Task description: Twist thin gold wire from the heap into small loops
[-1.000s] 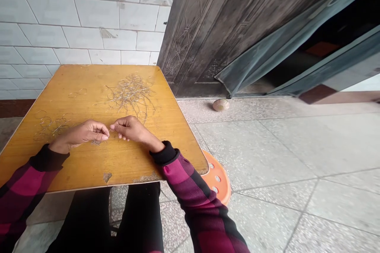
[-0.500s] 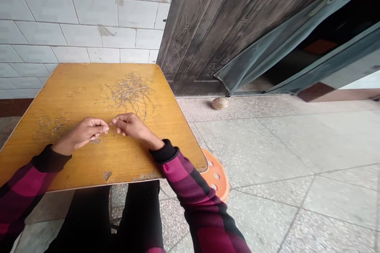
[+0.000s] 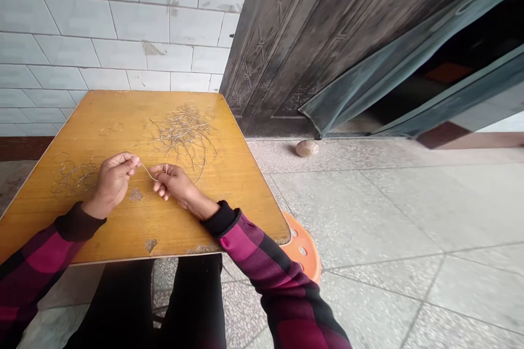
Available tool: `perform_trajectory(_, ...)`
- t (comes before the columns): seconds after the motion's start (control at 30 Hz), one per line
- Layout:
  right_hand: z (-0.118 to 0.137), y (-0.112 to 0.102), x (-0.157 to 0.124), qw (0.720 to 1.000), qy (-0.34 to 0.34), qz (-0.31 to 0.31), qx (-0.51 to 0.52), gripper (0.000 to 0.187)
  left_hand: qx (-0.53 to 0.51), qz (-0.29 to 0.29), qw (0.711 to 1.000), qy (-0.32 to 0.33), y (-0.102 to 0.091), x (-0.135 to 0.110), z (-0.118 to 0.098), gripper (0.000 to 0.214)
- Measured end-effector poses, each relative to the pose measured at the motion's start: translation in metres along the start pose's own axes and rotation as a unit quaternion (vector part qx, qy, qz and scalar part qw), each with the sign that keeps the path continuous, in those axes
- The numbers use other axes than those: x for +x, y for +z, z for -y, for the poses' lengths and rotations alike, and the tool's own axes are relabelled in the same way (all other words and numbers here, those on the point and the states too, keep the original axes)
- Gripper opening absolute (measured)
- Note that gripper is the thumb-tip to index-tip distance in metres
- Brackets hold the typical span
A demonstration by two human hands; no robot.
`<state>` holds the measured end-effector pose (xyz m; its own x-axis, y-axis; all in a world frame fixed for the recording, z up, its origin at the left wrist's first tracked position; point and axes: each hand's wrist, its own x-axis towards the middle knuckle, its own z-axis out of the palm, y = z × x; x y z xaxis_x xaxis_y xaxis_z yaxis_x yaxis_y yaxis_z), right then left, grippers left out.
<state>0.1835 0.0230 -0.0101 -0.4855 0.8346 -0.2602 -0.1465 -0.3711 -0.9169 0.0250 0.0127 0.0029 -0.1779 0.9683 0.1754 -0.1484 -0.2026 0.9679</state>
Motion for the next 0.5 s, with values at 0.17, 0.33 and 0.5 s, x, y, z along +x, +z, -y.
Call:
perform_trajectory(0.17,-0.006,0.009,-0.004,0.988,0.074,0.015,0.131,0.010,-0.059,-0.052,0.997,-0.008,-0.003,0.007,-0.006,0.015)
perform_trajectory(0.33,-0.014,0.011,-0.006,0.977,0.119,0.042,0.173,0.017,-0.099,-0.103,0.989,0.033,-0.019,0.021,-0.015,0.015)
perform_trajectory(0.5,-0.001,-0.004,-0.009,0.975,-0.175,-0.126,-0.061,0.016,-0.035,-0.097,0.992,0.077,-0.019,0.020,-0.010,0.013)
